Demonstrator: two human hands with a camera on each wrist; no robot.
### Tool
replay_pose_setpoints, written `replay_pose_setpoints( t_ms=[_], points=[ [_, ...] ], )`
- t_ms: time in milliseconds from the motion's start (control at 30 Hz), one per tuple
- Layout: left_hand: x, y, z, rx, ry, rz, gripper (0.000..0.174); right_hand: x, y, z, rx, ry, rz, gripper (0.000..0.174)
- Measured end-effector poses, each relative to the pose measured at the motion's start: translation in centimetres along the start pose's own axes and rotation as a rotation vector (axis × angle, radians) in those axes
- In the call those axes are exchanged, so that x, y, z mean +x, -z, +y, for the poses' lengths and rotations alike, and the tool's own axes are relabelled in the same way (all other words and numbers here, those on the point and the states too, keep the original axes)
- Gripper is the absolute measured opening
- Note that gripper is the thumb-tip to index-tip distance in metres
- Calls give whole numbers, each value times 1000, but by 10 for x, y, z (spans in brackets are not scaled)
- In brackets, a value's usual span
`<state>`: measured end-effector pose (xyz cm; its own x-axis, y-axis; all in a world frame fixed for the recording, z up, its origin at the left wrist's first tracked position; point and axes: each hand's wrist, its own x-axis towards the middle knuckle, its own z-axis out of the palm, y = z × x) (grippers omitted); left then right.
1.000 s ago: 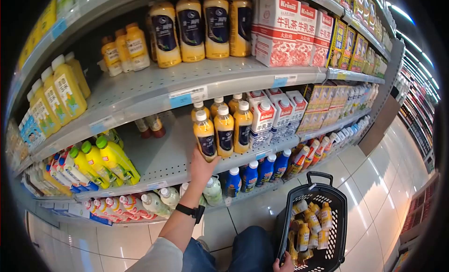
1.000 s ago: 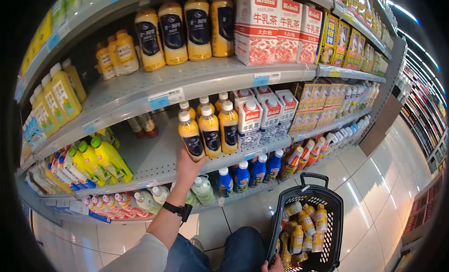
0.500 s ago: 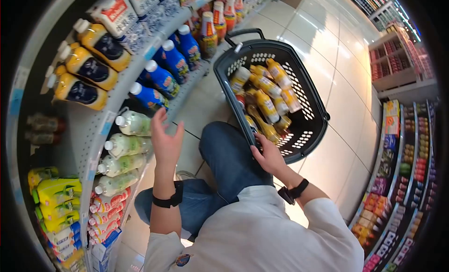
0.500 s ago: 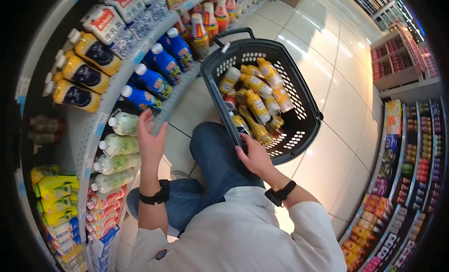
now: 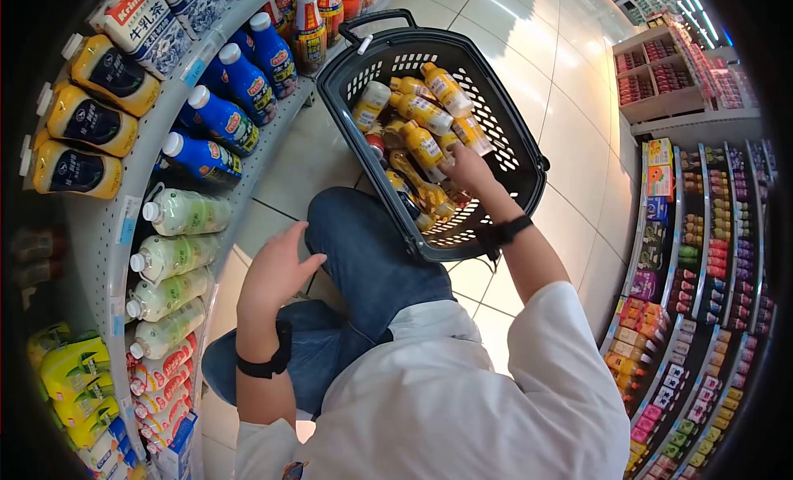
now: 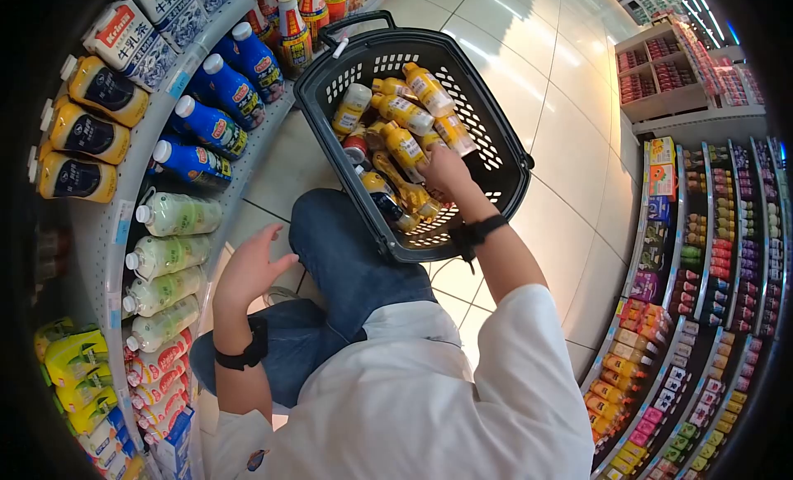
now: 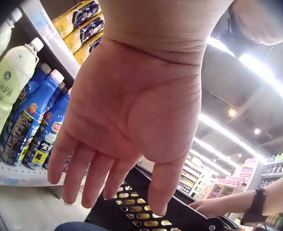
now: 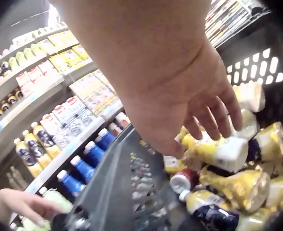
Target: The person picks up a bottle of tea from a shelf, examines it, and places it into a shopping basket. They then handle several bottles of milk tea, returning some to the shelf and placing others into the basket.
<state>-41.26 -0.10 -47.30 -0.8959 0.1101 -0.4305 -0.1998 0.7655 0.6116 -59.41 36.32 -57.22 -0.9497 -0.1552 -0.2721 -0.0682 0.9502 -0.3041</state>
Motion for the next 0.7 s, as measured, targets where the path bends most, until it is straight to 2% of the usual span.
replay_pose_setpoints(
  t_ms=[133, 267, 367, 433, 567, 600, 700],
  points=[
    [-2, -7, -13, -7, -81, 75, 63, 18, -22, -4, -145, -48, -37, 62],
    [-6, -8, -18, 6, -56, 55, 64, 13, -18, -20, -274, -40, 9, 61],
    [-7, -2, -13, -36, -26, 52, 63, 21, -20, -18, -318, -44, -43, 63],
    [-5, -3, -15, -34, -85, 77, 63, 25, -27, -12, -257, -53, 0, 66],
    [-3, -3, -11, -43, -60, 72, 62, 24, -26, -22, -425, -40, 28, 70],
    [-4, -5, -10, -39, -54, 44, 61, 19, -21, -29, -447, -6, 92, 73],
    [1, 1, -11, -41, -56, 21, 59, 31, -17, -41, -437, 4, -28, 85]
  ],
)
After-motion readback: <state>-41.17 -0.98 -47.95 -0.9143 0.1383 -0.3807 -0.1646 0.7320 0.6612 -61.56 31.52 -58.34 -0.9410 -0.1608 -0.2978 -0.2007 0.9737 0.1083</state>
